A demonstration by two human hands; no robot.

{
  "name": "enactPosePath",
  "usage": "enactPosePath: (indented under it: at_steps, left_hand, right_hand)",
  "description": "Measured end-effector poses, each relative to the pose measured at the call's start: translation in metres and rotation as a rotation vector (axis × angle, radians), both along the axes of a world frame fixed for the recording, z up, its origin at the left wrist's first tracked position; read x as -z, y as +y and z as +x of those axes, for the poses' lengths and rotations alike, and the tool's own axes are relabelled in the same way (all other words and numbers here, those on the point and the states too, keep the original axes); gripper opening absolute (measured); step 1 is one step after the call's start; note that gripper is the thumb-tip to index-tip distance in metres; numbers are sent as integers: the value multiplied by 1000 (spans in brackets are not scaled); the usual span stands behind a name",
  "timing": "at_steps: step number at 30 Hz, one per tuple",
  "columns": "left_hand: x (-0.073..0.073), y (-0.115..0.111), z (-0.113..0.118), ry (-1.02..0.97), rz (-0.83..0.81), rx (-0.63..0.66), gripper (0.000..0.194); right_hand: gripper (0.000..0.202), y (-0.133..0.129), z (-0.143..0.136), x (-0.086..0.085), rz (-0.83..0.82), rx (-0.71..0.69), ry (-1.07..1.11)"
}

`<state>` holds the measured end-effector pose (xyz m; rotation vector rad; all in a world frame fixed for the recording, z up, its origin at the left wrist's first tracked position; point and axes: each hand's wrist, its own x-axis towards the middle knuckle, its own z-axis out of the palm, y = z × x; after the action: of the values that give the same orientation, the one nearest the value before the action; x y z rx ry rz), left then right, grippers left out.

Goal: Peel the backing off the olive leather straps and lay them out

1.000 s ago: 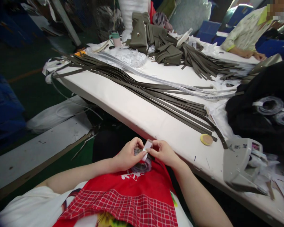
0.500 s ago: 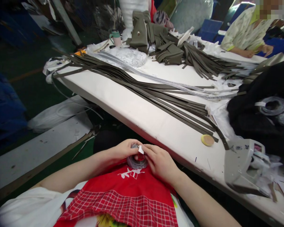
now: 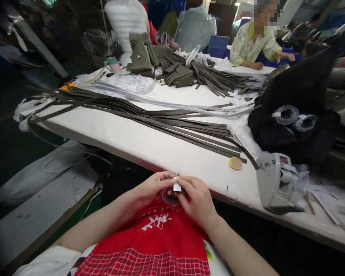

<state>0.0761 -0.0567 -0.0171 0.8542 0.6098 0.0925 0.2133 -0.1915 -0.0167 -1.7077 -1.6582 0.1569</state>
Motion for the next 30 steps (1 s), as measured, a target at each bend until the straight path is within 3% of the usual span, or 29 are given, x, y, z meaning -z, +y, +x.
enactPosePath:
  at_steps: [4,8,14,20,23,27,30]
  left_hand:
    - [2,-7,2,21,6,44,45]
    - [0,-9,1,42,46,123,41]
    - [-7,-13,-4,143,411,193,32]
    - [-14,-19,-8,153,580,254,24]
    - [-13,-20,-10,146,644,306,27]
    - [-9,-22,-12,130,593,333,26]
    - [-3,-21,-11,119,556,283,26]
  right_hand:
    - [12,-1,5,-4,-103,15,-3]
    - [18,2,13,-9,-211,19,156]
    - [19,12,27,-8,-407,-27,608]
    - [23,19,37,-5,-605,-172,820]
    - [25,22,38,-5,-669,-232,830]
    - [23,24,37,-6,-718,-294,779]
    - [15,22,31,-9,-637,-246,588]
